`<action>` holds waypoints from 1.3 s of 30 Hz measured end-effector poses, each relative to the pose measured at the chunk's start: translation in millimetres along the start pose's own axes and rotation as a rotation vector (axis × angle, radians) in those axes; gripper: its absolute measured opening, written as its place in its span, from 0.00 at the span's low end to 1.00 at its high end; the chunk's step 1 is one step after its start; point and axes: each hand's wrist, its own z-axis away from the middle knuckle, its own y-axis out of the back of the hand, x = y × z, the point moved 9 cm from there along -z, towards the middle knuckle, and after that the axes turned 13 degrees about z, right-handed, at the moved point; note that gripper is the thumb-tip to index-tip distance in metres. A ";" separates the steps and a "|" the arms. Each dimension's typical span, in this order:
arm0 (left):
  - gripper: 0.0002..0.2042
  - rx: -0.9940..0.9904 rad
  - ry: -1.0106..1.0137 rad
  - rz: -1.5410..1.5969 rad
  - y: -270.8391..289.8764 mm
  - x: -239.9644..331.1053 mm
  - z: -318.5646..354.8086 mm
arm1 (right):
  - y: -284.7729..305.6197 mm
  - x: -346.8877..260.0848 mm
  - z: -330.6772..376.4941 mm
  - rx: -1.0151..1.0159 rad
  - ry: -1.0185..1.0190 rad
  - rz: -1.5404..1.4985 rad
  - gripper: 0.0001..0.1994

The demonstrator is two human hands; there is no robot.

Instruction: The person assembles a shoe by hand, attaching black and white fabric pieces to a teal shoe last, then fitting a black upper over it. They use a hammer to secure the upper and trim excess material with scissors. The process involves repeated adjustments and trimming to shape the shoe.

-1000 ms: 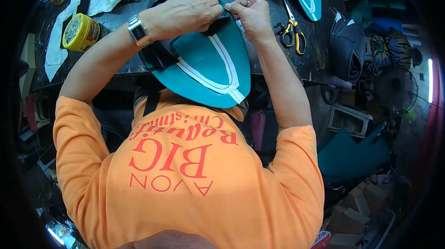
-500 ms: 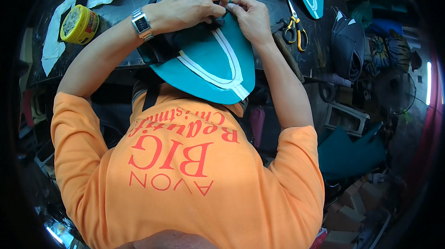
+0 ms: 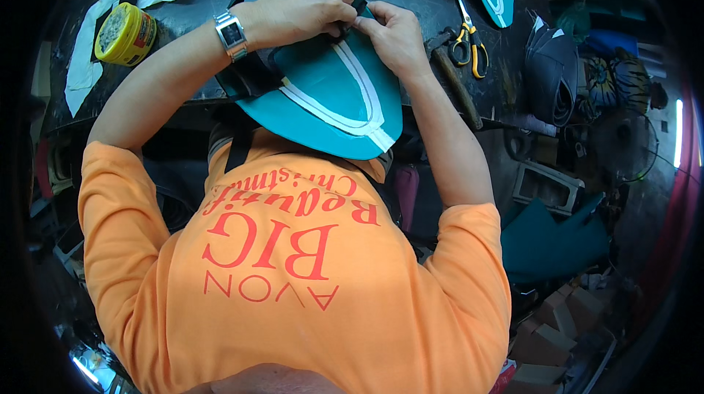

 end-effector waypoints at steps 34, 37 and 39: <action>0.07 -0.017 0.086 -0.118 -2.0 -8.9 5.4 | 114.0 54.6 36.0 0.344 -0.098 1.056 0.20; 0.08 -0.039 0.202 0.015 2.2 -16.8 -2.6 | 126.9 96.2 39.6 0.258 -0.224 0.981 0.22; 0.09 -0.065 0.214 0.046 4.4 -16.1 -5.0 | 133.9 107.9 38.2 0.272 -0.234 0.878 0.25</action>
